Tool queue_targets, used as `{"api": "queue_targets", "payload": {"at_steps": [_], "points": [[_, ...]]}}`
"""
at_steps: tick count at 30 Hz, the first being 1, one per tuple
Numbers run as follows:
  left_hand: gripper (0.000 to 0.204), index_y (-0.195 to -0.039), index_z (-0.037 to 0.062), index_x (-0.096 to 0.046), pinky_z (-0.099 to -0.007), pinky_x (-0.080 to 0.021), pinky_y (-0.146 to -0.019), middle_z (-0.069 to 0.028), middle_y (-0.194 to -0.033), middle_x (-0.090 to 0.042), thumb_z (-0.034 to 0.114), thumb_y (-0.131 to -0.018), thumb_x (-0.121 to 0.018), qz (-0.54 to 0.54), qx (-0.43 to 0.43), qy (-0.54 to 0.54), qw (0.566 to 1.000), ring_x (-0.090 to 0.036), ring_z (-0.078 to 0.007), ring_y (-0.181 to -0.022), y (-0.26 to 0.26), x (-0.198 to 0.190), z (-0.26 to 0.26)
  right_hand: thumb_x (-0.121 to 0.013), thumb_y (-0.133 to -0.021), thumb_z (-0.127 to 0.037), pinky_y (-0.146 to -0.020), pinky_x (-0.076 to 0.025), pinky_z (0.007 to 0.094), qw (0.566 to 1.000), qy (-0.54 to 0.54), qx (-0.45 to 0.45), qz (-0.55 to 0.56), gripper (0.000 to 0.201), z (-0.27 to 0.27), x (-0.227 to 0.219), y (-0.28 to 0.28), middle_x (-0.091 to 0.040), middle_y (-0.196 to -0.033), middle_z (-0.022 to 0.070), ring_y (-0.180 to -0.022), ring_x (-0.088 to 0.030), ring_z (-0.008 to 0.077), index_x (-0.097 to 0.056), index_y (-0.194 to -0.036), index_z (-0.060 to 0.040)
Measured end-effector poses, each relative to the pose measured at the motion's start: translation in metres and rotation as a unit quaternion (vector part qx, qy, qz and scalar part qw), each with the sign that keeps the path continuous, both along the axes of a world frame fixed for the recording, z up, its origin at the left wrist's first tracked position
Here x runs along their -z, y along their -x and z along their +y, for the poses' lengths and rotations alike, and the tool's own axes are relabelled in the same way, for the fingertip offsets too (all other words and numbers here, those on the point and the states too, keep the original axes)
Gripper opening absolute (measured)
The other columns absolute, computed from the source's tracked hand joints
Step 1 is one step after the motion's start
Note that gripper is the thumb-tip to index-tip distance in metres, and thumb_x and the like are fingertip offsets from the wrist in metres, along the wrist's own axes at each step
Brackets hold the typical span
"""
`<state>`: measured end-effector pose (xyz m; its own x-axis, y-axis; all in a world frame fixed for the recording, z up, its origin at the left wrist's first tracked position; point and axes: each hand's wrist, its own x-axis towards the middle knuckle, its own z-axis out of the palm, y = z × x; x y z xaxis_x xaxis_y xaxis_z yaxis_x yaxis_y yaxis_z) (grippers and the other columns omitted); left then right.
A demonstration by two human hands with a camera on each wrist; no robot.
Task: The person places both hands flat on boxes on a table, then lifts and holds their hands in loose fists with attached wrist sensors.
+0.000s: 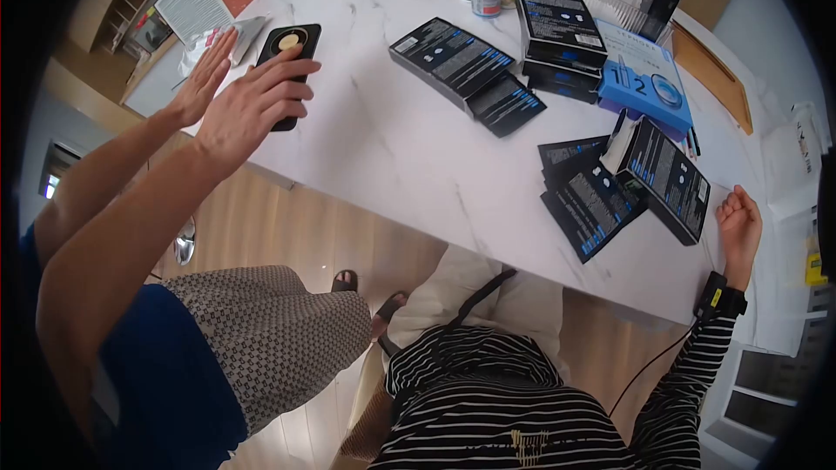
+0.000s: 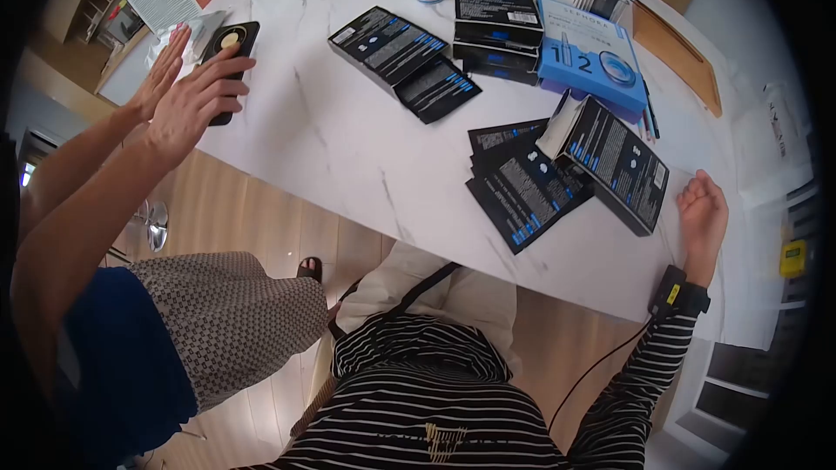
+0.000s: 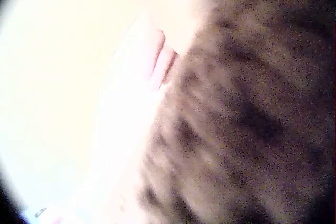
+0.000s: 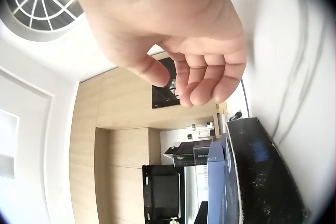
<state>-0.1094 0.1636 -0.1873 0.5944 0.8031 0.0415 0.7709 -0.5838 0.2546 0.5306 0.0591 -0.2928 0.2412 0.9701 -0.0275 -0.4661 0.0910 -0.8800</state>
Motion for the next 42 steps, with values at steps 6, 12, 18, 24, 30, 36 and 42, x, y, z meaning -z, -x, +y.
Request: {"api": "queue_targets", "payload": {"at_steps": [6,12,18,24,30,36,42], "points": [[0.008,-0.082,0.0067,-0.046,-0.0273,-0.038,-0.092,-0.0006,-0.11,-0.048,0.003,-0.075,-0.045,-0.141,-0.028,0.089,0.986,-0.038,-0.0172,-0.114,-0.006,-0.002,0.005,-0.045,-0.082,-0.011,-0.064,-0.04,0.0256,1.0,0.007,0.027,0.002,0.019,-0.004,0.003,0.0,-0.052,-0.073,0.0051,-0.068,-0.05,0.0138,-0.048,-0.097,0.0017],[0.024,-0.099,0.0061,-0.046,-0.0266,-0.038,-0.086,-0.0018,-0.117,-0.044,-0.001,-0.077,-0.037,-0.003,0.066,-0.047,0.997,-0.039,-0.0182,-0.113,-0.012,-0.013,-0.003,-0.045,-0.082,-0.012,-0.066,-0.041,0.0257,0.999,-0.005,0.052,0.003,0.02,-0.002,0.002,-0.002,-0.053,-0.073,0.0064,-0.069,-0.05,0.0143,-0.048,-0.096,0.0021],[0.03,-0.109,0.0013,-0.046,-0.0279,-0.039,-0.085,-0.0109,-0.119,-0.043,0.004,-0.08,-0.037,-0.073,-0.004,0.077,0.994,-0.042,-0.0236,-0.108,-0.065,-0.006,-0.044,-0.044,-0.084,-0.015,-0.064,-0.042,0.024,0.987,-0.058,0.117,-0.093,0.019,-0.007,-0.019,0.029,-0.053,-0.071,0.0059,-0.065,-0.05,0.0135,-0.049,-0.092,0.0012],[0.032,-0.11,-0.001,-0.045,-0.0316,-0.04,-0.083,-0.0147,-0.115,-0.046,0.006,-0.079,-0.043,0.026,-0.091,0.107,0.99,-0.046,-0.0272,-0.103,-0.1,0.025,-0.13,-0.045,-0.084,-0.017,-0.071,-0.043,0.0242,0.939,-0.06,0.127,-0.314,0.023,-0.022,-0.066,0.103,-0.057,-0.079,0.0083,-0.074,-0.055,0.0139,-0.054,-0.093,0.0023],[0.033,-0.109,-0.0021,-0.047,-0.0364,-0.042,-0.078,-0.0191,-0.106,-0.05,0.005,-0.077,-0.049,0.025,-0.117,0.012,0.993,-0.05,-0.0326,-0.094,-0.126,0.04,-0.16,-0.045,-0.086,-0.019,-0.088,-0.038,0.0297,0.766,-0.132,0.175,-0.605,0.031,-0.008,-0.094,0.145,-0.057,-0.104,0.0148,-0.098,-0.054,0.0226,-0.051,-0.105,0.0041],[0.04,-0.115,-0.0032,-0.043,-0.0372,-0.037,-0.089,-0.0208,-0.113,-0.047,0.006,-0.077,-0.052,-0.158,0.073,-0.38,0.909,-0.044,-0.0345,-0.107,-0.245,0.007,-0.022,-0.045,-0.083,-0.021,-0.097,-0.027,0.0414,0.516,-0.226,0.2,-0.801,0.044,0.036,-0.097,0.181,-0.039,-0.123,0.0229,-0.116,-0.035,0.034,-0.04,-0.119,0.0048],[0.046,-0.119,-0.0061,-0.037,-0.0402,-0.029,-0.096,-0.021,-0.124,-0.038,0.013,-0.079,-0.051,-0.151,0.075,-0.376,0.911,-0.036,-0.0326,-0.117,-0.287,0.041,0.031,-0.046,-0.081,-0.023,-0.099,-0.02,0.0461,0.512,-0.168,0.171,-0.825,0.05,0.061,-0.074,0.202,-0.034,-0.127,0.0226,-0.12,-0.029,0.0344,-0.037,-0.12,0.0072]]}}
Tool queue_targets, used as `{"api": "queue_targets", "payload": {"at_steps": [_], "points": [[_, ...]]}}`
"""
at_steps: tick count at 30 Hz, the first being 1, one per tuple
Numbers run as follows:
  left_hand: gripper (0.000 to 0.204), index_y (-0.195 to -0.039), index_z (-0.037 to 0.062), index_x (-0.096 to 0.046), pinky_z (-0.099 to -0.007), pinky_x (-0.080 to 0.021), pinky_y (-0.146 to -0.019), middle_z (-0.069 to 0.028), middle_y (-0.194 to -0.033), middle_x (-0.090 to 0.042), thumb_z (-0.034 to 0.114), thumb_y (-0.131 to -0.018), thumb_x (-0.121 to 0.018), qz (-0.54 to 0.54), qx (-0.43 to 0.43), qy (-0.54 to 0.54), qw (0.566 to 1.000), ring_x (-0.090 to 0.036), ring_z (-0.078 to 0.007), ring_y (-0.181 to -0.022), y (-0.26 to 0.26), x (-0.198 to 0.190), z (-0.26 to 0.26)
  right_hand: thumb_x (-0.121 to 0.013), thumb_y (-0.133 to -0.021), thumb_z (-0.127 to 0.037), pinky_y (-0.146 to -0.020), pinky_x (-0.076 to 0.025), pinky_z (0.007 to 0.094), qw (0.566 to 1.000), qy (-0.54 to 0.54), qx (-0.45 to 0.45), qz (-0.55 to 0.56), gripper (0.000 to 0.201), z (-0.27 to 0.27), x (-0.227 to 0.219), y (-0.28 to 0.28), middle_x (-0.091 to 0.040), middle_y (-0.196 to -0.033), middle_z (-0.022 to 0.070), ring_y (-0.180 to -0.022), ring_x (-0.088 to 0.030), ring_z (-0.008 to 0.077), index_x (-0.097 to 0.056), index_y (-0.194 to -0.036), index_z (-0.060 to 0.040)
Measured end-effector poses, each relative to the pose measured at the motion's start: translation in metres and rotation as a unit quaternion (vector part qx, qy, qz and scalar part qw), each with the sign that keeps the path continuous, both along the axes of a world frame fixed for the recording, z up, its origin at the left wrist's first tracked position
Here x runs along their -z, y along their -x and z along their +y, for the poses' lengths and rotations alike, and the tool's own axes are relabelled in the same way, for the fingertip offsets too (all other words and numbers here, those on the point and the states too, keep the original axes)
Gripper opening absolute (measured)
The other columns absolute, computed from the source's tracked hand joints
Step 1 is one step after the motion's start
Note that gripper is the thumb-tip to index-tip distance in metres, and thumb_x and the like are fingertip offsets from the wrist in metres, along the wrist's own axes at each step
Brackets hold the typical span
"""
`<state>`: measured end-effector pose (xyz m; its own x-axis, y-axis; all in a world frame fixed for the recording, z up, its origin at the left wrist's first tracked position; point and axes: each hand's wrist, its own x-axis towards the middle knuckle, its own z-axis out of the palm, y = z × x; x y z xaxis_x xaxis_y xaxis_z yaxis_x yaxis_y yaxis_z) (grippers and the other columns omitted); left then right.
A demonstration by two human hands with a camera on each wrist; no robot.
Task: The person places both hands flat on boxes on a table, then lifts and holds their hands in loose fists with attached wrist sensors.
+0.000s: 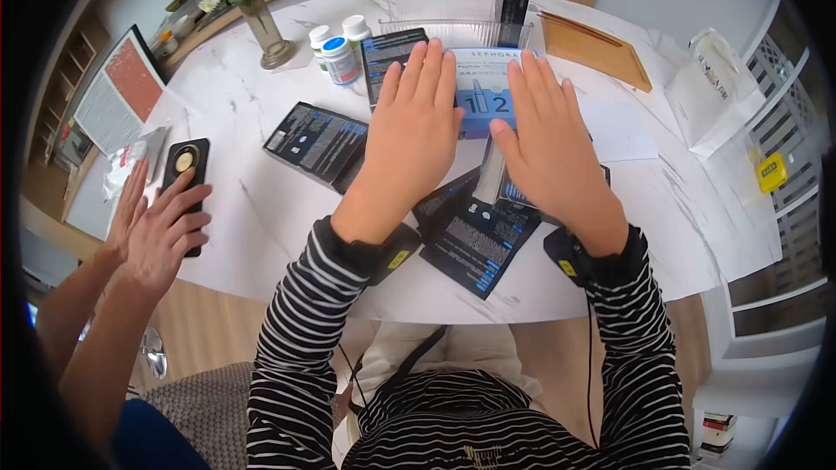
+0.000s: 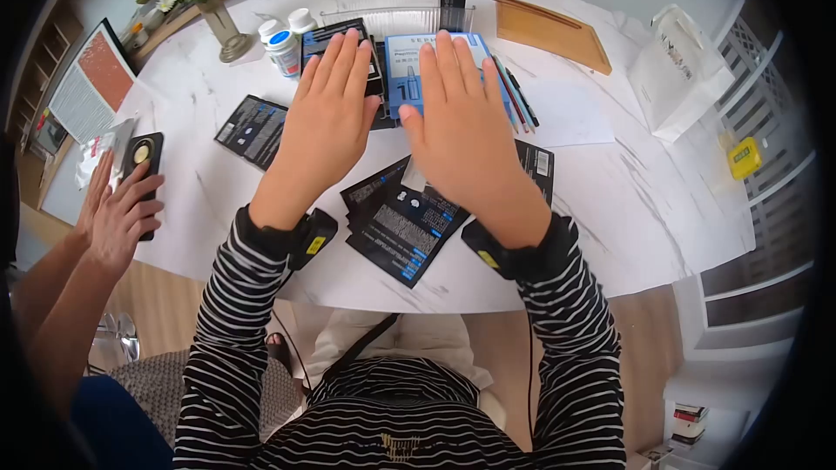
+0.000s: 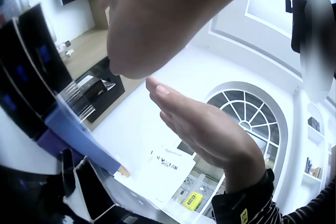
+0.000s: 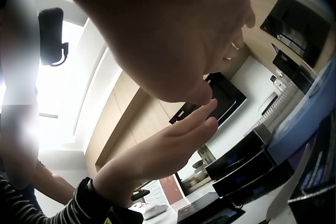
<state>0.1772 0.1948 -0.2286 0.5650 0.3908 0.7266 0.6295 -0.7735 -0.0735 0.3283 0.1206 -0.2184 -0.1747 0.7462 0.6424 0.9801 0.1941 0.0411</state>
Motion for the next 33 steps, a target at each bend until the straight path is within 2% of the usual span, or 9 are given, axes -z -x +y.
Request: {"api": "queue_targets", "payload": {"at_steps": [6,13,15,17,33], "points": [[0.047,-0.123,-0.006,-0.033,-0.0402,-0.024,-0.1,-0.0207,-0.13,-0.031,0.017,-0.084,-0.046,0.041,0.012,0.11,0.993,-0.028,-0.0327,-0.122,0.004,0.009,0.008,-0.046,-0.082,-0.023,-0.1,-0.019,0.0444,0.996,0.078,0.011,0.029,0.051,0.012,0.014,-0.001,-0.032,-0.129,0.0227,-0.122,-0.028,0.0332,-0.035,-0.121,0.0069],[0.047,-0.124,-0.005,-0.032,-0.0398,-0.022,-0.101,-0.0199,-0.131,-0.031,0.018,-0.085,-0.045,0.099,-0.014,0.164,0.981,-0.028,-0.0311,-0.123,0.009,0.024,0.01,-0.048,-0.08,-0.019,-0.101,-0.02,0.0429,0.993,0.111,0.018,0.028,0.05,0.023,0.028,-0.005,-0.032,-0.129,0.0217,-0.121,-0.029,0.0318,-0.035,-0.121,0.0063],[0.048,-0.124,-0.0045,-0.032,-0.0397,-0.022,-0.101,-0.0195,-0.131,-0.031,0.018,-0.084,-0.045,0.111,-0.015,0.171,0.979,-0.028,-0.0303,-0.123,0.01,0.028,0.01,-0.049,-0.079,-0.019,-0.1,-0.02,0.0427,0.992,0.121,0.021,0.023,0.05,0.023,0.03,-0.004,-0.032,-0.128,0.0217,-0.121,-0.029,0.032,-0.035,-0.121,0.0064],[0.051,-0.118,-0.0078,-0.039,-0.04,-0.026,-0.099,-0.0217,-0.126,-0.037,0.017,-0.076,-0.054,0.058,0.002,0.149,0.987,-0.034,-0.0311,-0.119,0.008,0.032,0.01,-0.049,-0.079,-0.018,-0.1,-0.021,0.0425,0.992,0.125,0.022,0.014,0.051,0.025,0.032,-0.003,-0.032,-0.128,0.0217,-0.121,-0.03,0.0322,-0.035,-0.121,0.0065],[0.051,-0.118,-0.0073,-0.039,-0.0389,-0.025,-0.1,-0.0215,-0.126,-0.037,0.017,-0.076,-0.054,0.055,0.004,0.146,0.988,-0.034,-0.0304,-0.119,0.005,0.033,0.006,-0.048,-0.08,-0.02,-0.1,-0.021,0.0418,0.992,0.127,0.013,0.026,0.051,0.023,0.038,0.001,-0.031,-0.128,0.0238,-0.12,-0.03,0.0343,-0.034,-0.121,0.008]]}}
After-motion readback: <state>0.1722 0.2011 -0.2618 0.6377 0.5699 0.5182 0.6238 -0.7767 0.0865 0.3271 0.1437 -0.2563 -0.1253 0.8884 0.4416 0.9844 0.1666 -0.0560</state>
